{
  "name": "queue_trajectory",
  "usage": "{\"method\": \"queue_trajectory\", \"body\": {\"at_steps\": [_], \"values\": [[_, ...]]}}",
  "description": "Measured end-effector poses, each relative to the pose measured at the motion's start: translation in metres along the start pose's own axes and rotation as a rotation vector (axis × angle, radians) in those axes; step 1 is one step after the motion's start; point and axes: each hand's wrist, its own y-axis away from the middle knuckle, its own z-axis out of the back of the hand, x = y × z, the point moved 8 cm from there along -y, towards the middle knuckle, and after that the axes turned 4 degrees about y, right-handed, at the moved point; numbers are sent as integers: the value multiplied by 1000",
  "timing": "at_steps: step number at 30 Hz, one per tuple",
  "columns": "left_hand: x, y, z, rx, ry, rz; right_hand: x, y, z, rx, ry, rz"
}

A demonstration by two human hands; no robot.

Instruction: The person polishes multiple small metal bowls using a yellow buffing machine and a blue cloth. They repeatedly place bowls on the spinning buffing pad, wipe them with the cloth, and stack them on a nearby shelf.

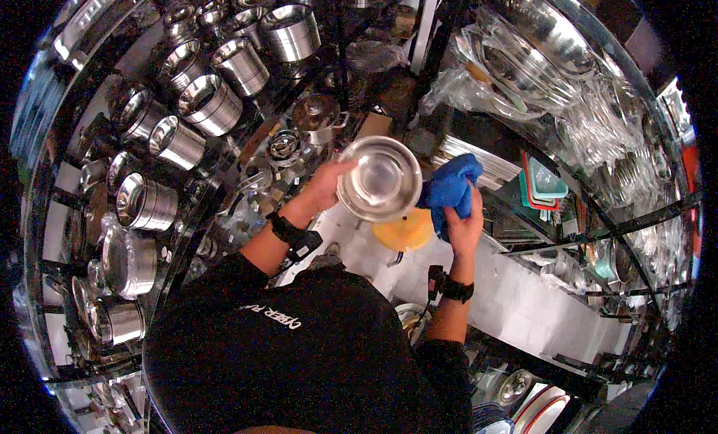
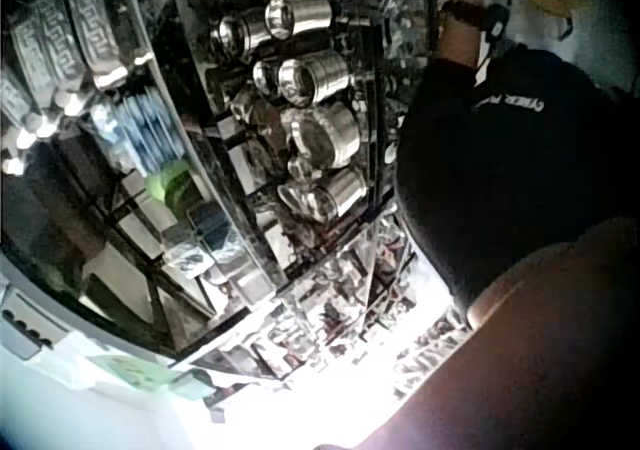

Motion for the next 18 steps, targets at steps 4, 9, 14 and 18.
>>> {"method": "queue_trajectory", "body": {"at_steps": [4,9,14,18], "values": [[34,7,-34,169,-287,48,17,0,-51,118,-145,-1],[31,-11,-36,66,-770,-262,-21,32,-100,308,-258,44],[16,-8,-46,114,-793,-477,-20,50,-105,438,-125,28],[-11,-12,-14,-169,-655,-511,-9,67,-83,586,-237,-289]]}}
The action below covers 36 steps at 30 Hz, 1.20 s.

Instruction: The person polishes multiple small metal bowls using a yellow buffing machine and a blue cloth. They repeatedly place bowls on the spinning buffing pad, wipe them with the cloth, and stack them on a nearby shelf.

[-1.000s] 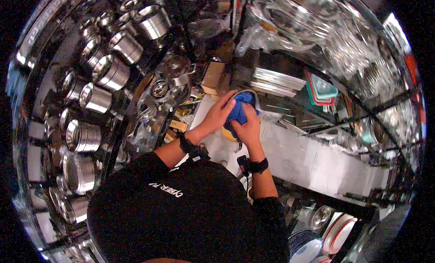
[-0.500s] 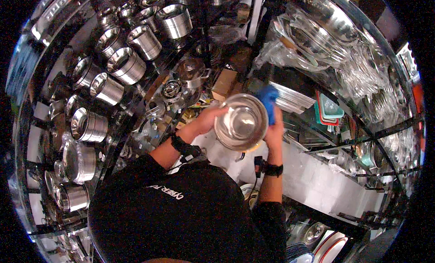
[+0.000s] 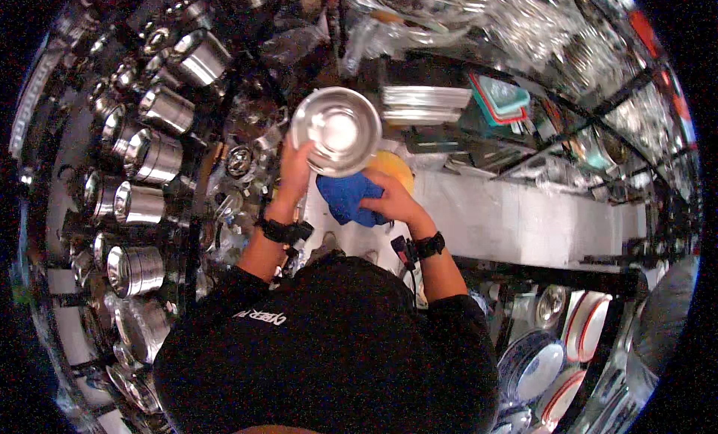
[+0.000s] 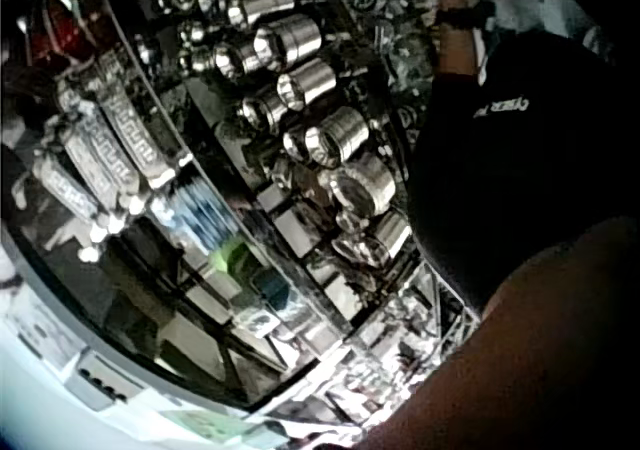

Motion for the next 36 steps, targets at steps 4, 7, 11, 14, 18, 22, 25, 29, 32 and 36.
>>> {"method": "queue_trajectory", "body": {"at_steps": [4,7,11,14,18,22,25,29,32,36], "values": [[17,-6,3,110,151,179,26,28,53,-284,144,280],[36,10,-5,237,188,341,27,45,81,-600,-91,188],[81,38,-35,297,245,628,17,42,92,-545,-341,278],[74,51,-80,514,416,750,6,41,90,-567,141,203],[89,53,-129,592,363,778,-39,52,54,-474,243,194],[113,46,-148,577,362,774,-5,119,60,-377,135,7],[127,44,-155,545,303,786,-11,204,89,-815,-390,7],[156,72,-153,616,330,1004,21,327,126,-1276,-57,73],[115,101,-179,621,437,1132,56,405,130,-1623,698,-260],[123,90,-184,673,413,1082,49,451,137,-1758,959,-631]]}}
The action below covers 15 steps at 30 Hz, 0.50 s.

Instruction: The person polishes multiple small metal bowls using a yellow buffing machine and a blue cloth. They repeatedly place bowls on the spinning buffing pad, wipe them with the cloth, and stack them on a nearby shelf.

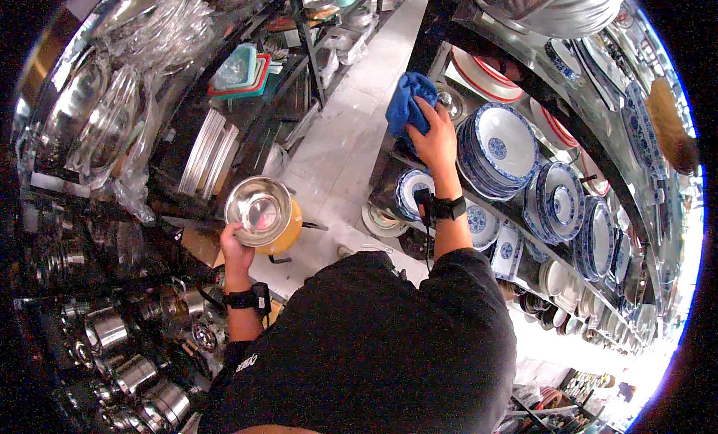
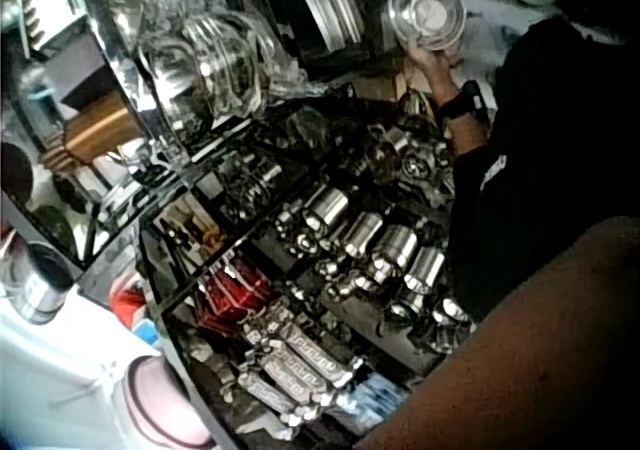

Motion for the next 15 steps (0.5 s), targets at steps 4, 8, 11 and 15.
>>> {"method": "queue_trajectory", "body": {"at_steps": [4,8,11,15], "values": [[-7,-5,4,-1,19,-44,-47,6,-38,91,211,-169],[-13,4,8,-12,26,-60,-65,22,-61,183,411,-239],[-16,23,17,-41,32,-61,-43,19,-52,131,537,-177],[-21,23,56,-83,82,-105,52,8,-32,-61,29,194]]}}
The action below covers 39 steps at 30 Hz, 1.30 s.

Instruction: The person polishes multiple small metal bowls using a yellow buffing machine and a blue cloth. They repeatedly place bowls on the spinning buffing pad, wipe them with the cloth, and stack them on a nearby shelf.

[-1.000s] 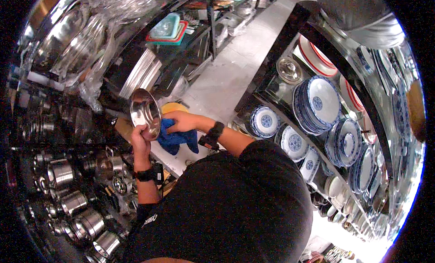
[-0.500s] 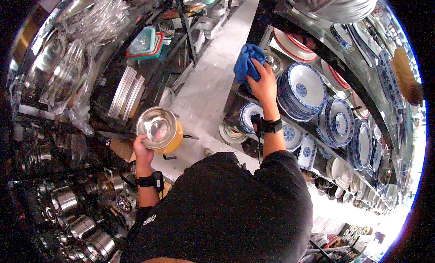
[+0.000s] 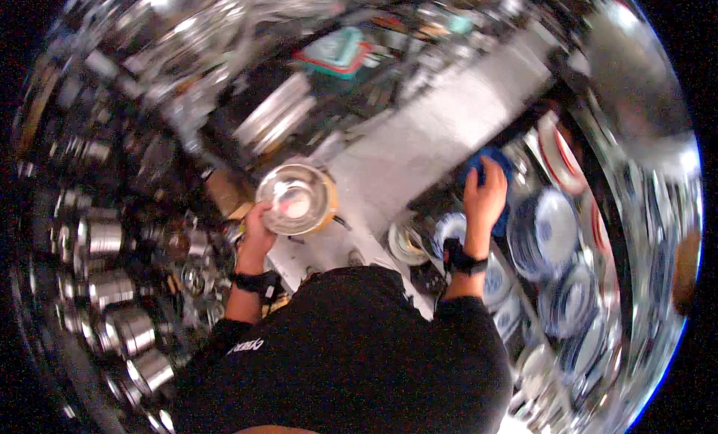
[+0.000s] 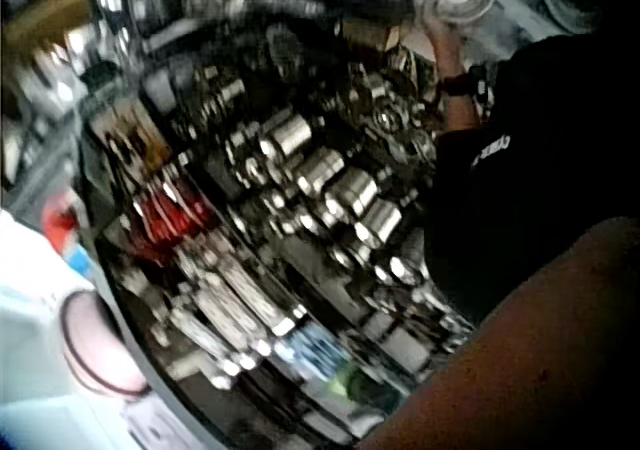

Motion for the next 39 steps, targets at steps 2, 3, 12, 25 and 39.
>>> {"method": "queue_trajectory", "body": {"at_steps": [2,3,12,25,39], "values": [[-6,5,9,-55,33,-75,49,6,-40,245,-446,-105],[-3,0,16,-50,99,-32,79,13,-64,392,-615,-81],[-90,87,71,-148,259,-417,364,126,-150,1305,-1138,103],[-180,304,182,-381,37,-975,647,186,-152,1378,-1359,403],[-166,395,234,-766,108,-1229,899,181,-165,1196,-1553,455]]}}
